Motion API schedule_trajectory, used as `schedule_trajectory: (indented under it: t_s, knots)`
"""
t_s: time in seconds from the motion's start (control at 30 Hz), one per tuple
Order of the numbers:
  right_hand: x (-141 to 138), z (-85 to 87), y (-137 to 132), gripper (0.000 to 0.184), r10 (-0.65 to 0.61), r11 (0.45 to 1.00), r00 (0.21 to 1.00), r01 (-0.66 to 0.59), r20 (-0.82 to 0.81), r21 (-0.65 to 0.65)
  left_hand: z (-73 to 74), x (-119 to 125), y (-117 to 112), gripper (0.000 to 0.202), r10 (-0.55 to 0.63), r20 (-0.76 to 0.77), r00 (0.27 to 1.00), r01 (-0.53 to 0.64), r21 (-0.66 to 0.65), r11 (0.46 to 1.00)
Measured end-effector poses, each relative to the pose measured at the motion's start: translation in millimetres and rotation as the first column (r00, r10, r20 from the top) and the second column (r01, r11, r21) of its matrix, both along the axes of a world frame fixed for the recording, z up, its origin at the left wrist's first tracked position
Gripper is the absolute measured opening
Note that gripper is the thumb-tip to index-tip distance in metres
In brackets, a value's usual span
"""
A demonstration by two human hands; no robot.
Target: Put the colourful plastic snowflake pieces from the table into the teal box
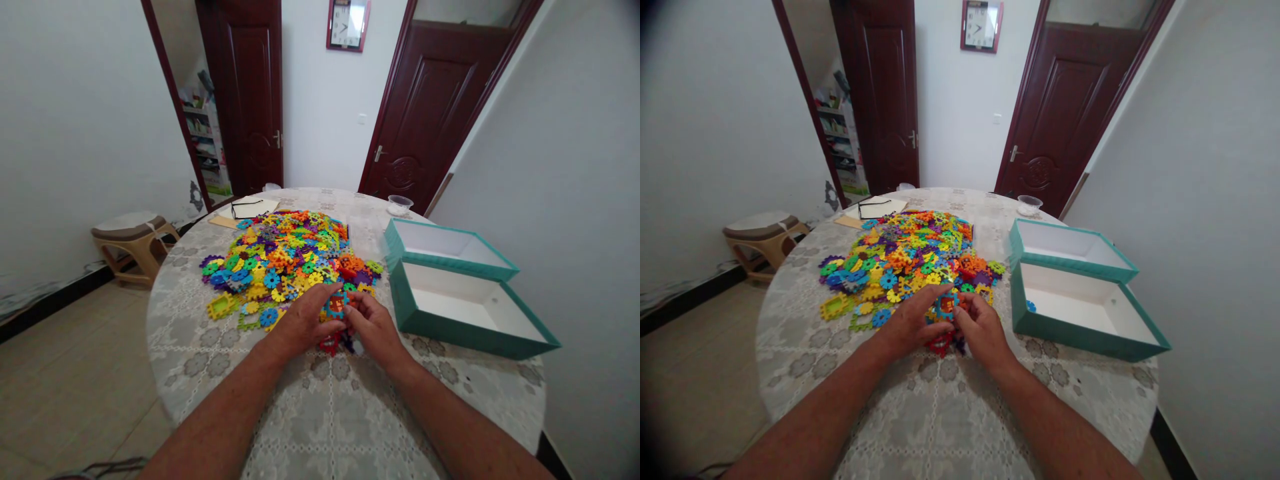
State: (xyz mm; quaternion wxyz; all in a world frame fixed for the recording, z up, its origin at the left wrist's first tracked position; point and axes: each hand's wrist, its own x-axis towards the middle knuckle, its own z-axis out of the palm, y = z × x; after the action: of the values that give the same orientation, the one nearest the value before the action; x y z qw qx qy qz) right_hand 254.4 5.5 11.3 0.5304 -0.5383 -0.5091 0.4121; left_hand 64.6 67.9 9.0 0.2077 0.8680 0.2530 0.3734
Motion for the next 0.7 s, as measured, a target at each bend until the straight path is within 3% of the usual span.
schedule_trajectory:
  t_s: [0.2, 0.37, 0.47, 0.6, 0.7]
  knots:
    - [6.2, 3.3, 1.1, 0.037, 0.002, 1.000, 1.000, -0.002, -0.030, 0.024, 8.3, -1.7, 1.6, 0.037, 0.046, -0.018, 0.999, -0.047, -0.051, 0.998]
    - [9.7, 7.2, -1.2, 0.035, -0.048, 0.996, 0.996, 0.043, 0.072, 0.074, 17.6, -7.2, 4.8, 0.029, 0.084, -0.018, 0.996, -0.085, -0.136, 0.987]
    - [19.3, 10.1, -1.8, 0.036, -0.135, 0.985, 0.981, 0.119, 0.140, 0.123, 23.9, -13.0, 3.4, 0.032, 0.033, -0.153, 0.988, -0.054, -0.136, 0.989]
    - [29.5, 11.1, -1.3, 0.037, -0.195, 0.974, 0.973, 0.177, 0.126, 0.140, 27.4, -14.1, -4.3, 0.043, -0.070, -0.399, 0.914, 0.037, -0.089, 0.995]
    - [30.0, 11.1, -0.8, 0.038, -0.178, 0.978, 0.981, 0.167, 0.081, 0.124, 23.5, -10.7, -7.5, 0.039, -0.041, -0.465, 0.884, 0.018, -0.054, 0.998]
